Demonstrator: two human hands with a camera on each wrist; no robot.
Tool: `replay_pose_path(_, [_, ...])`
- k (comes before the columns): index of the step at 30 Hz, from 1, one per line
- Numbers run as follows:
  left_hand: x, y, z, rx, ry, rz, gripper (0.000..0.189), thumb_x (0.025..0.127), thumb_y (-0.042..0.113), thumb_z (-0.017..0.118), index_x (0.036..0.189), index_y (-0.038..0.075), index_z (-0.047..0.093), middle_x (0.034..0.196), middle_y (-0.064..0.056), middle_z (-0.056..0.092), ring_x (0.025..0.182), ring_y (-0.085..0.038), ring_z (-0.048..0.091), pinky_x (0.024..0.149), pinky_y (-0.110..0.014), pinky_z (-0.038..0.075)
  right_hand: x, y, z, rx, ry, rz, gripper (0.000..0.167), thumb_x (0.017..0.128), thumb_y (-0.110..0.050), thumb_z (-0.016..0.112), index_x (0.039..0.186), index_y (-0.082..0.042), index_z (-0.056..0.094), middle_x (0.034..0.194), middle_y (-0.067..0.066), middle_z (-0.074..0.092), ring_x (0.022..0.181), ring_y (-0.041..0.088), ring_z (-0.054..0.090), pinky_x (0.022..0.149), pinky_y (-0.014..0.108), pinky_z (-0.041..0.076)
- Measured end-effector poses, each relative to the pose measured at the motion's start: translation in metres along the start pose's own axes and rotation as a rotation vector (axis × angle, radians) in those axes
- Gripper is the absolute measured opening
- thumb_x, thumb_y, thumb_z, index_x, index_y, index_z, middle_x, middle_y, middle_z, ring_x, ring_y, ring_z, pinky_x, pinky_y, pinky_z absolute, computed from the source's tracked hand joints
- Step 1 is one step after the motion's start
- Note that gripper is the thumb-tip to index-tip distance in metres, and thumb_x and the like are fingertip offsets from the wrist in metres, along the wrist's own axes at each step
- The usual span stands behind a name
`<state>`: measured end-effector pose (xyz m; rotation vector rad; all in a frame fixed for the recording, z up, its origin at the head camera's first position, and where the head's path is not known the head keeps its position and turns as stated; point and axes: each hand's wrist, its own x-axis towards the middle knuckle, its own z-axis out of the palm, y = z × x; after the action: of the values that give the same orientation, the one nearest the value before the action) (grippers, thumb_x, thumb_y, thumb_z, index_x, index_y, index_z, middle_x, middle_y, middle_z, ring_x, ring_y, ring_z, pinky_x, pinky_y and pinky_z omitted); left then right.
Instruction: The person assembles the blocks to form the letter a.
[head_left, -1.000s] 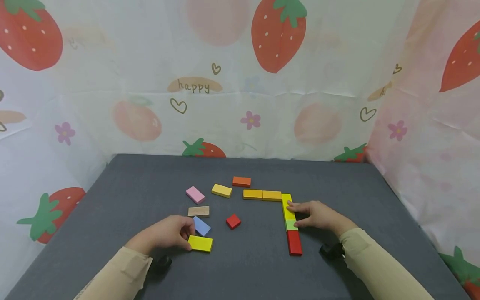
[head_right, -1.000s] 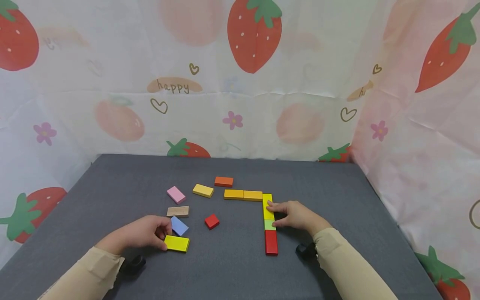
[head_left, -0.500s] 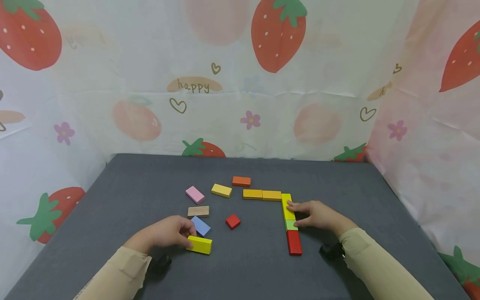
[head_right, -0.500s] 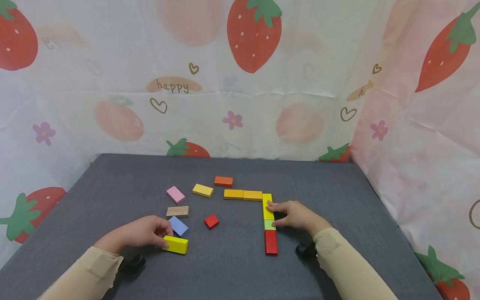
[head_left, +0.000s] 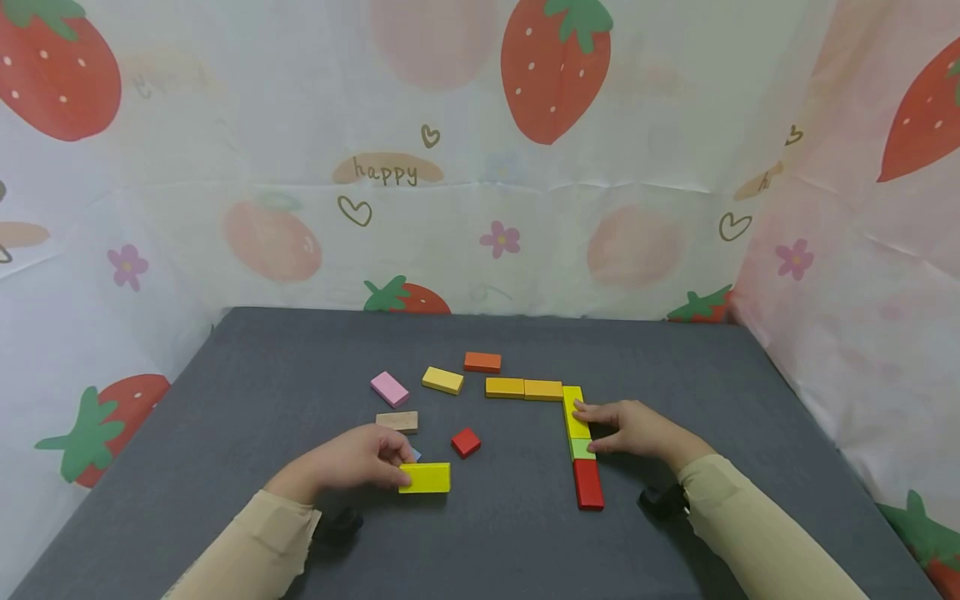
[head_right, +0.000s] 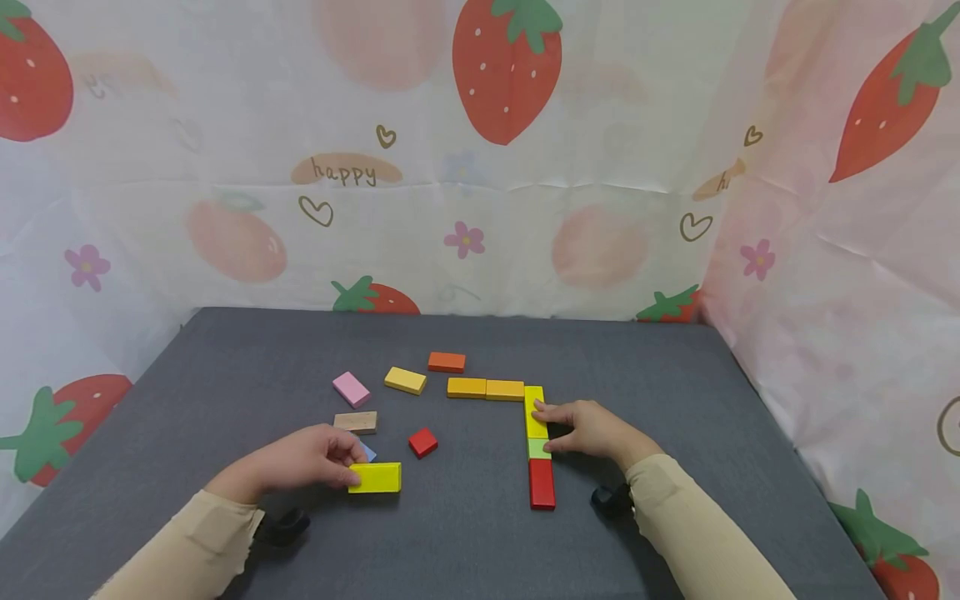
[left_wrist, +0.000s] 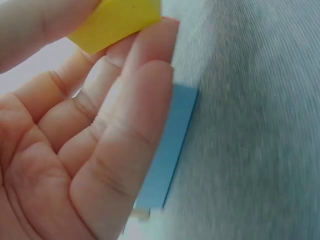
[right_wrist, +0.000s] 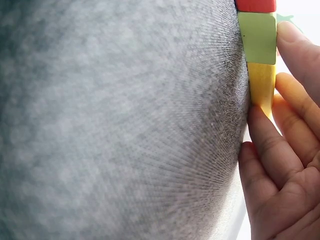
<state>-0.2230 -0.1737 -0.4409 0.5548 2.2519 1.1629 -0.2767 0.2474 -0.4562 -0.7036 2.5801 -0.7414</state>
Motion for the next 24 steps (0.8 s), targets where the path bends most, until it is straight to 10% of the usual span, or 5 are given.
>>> replay_pose_path(24, [0.088, 0.062, 0.051, -0.100, 0.143, -0.027, 0.015, 0.079, 0.023, 0.071, 0.091, 0.014, 0.068, 0.084, -0.002, 0.064, 0.072, -0.017, 0.060, 0.068, -0.028, 0.052, 0.000, -0.001, -0.001, 0.019, 0.009, 0.012, 0.061, 0.077, -0.036, 0.070, 0.132, -0.019, 0.050, 0.141, -0.001, 0.040, 0.130, 0.027, 0.035, 0.100, 0.046, 0.033])
